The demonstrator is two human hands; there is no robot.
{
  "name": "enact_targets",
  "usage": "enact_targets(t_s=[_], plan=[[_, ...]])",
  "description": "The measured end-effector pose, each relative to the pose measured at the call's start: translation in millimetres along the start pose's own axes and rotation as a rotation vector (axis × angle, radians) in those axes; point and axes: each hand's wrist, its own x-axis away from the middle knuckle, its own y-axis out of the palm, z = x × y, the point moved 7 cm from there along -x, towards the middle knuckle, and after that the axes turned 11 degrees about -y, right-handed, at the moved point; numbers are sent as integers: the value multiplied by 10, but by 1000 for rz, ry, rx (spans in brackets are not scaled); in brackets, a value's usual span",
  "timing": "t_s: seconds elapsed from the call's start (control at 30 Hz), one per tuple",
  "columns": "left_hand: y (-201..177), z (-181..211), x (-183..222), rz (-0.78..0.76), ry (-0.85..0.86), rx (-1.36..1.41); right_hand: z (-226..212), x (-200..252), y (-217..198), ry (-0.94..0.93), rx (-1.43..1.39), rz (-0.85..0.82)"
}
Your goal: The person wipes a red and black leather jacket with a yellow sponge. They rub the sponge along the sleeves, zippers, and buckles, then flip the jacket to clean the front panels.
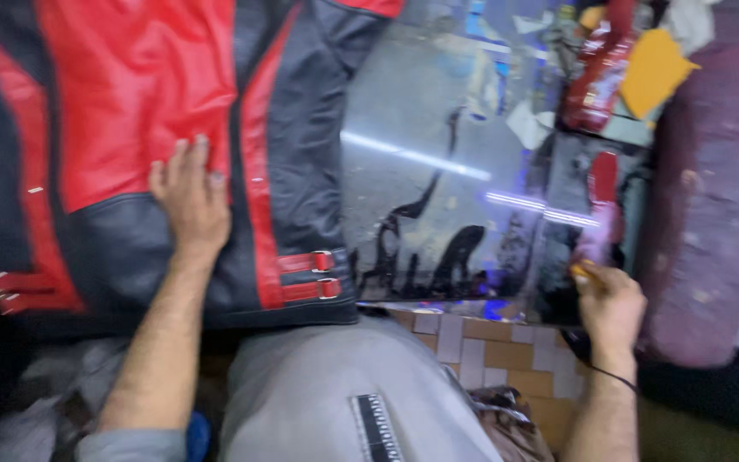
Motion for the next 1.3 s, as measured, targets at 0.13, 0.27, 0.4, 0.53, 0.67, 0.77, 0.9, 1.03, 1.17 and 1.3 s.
enact_targets(t_s=[0.13,0.27,0.4,0.53,0.67,0.77,0.9,1.03,1.17,1.3], plan=[[-23,-19,-18,82,-24,61,-99,36,91,148,-247,19],[-238,48,-4,214,-111,232,-695,-159,385,201,-1087,338],[-311,137,90,100,-445,384,-1910,-676,787,258,-1721,288],[-281,423,35,27,-393,465,-3160,-1241,1200,360,-2008,39],[-235,448,-97,-22,-373,338,-3874,-1716,1589,419,-2191,-53],[-207,470,-105,-24,-348,218,-4039,-1893,1784,343,-2190,9],[-130,449,-162,-126,-384,108,-4059,-1867,1931,192,-2129,126],[-55,478,-228,-180,-337,23,-3979,-1750,2019,155,-2093,145],[13,474,-250,-235,-337,4,-4002,-1746,1994,126,-2036,141],[-42,567,-268,-190,-261,-13,-4090,-1825,1838,177,-2052,115]])
